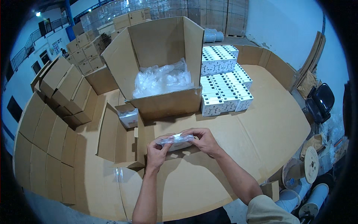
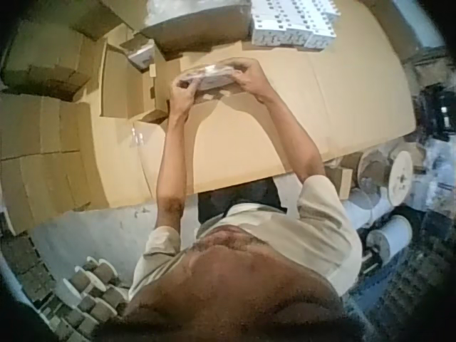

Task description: Packing small white boxes into plastic bags and placing them into a larger cardboard box.

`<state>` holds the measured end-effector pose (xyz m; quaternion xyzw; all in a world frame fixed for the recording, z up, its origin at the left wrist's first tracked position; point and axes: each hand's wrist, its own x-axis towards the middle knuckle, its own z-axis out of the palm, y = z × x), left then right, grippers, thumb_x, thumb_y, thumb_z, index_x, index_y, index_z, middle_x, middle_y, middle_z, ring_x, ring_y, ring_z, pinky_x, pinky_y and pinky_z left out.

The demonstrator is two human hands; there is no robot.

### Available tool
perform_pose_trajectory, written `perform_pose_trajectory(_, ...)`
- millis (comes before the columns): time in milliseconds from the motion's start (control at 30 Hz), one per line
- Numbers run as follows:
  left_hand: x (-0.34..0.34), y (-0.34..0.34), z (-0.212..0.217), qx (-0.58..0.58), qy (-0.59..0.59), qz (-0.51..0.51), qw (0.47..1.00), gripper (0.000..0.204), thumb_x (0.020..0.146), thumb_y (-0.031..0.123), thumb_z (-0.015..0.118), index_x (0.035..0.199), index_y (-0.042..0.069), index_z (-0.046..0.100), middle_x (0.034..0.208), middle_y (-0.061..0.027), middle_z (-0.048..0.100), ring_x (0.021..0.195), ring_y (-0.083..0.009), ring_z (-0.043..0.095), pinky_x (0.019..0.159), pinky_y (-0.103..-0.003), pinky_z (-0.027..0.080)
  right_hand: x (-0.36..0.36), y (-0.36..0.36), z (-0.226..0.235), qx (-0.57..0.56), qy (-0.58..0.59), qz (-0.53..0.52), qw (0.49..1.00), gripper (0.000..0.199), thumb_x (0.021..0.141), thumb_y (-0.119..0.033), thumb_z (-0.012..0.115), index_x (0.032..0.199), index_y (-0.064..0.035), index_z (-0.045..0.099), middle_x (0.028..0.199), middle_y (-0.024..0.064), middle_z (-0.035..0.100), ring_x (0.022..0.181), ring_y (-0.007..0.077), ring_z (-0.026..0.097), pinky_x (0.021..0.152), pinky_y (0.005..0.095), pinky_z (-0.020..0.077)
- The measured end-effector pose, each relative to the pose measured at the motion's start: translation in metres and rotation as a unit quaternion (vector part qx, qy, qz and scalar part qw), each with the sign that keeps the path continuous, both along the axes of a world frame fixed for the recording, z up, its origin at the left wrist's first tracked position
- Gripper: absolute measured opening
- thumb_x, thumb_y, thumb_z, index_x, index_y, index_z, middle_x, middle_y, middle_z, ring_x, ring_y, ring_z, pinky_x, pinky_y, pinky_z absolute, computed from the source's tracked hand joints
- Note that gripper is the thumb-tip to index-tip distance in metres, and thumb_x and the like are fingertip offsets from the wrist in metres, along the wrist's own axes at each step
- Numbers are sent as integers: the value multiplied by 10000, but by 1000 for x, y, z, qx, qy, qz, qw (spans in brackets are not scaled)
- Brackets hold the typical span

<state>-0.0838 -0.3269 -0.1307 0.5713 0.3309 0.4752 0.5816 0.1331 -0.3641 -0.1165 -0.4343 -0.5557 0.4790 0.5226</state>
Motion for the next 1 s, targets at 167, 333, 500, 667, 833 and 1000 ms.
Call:
perform_pose_trajectory(167,-2,0,10,21,32,-11,999,171,945,6,678,1098,-47,733,1160,-126,726,1041,-155,654,946,-288,506,5,-1,6,20,-27,-7,999,159,925,-5,665,1060,17,746,1118,101,743,1037,168,675,953,340,534)
perform_pose_trajectory(333,3,-4,13,-15,43,37,998,181,960,96,701,1088,-23,745,1073,-83,736,962,-121,645,875,-268,506,4,3,-3,33,-8,-47,998,53,932,-21,675,922,27,694,1070,129,744,1017,174,680,945,343,525)
perform_pose_trajectory(500,10,-6,5,-27,24,95,995,189,960,176,727,1034,4,755,979,-27,721,861,-87,618,800,-250,495,-4,3,-1,61,15,-58,996,136,951,-35,678,860,-9,581,1048,159,727,966,140,659,852,303,525)
perform_pose_trajectory(667,20,-9,6,-11,24,163,986,149,937,122,743,902,35,628,936,-31,705,835,-80,604,773,-247,493,-3,8,-12,86,46,-62,993,166,961,-19,666,891,-44,518,1077,157,708,947,111,642,804,275,538)
perform_pose_trajectory(833,22,-3,0,-15,-35,159,987,170,931,79,734,945,52,567,989,-42,679,872,-82,604,792,-246,494,-9,6,-5,66,107,-80,989,252,945,-10,671,1153,-22,529,1263,165,633,1088,167,631,960,330,532)
perform_pose_trajectory(1000,26,-1,0,-33,-51,158,986,198,924,77,738,1014,48,564,1011,-43,658,905,-92,607,815,-250,494,18,1,5,101,90,-26,990,315,919,1,676,1233,-24,660,1306,132,612,1131,174,605,966,330,517)
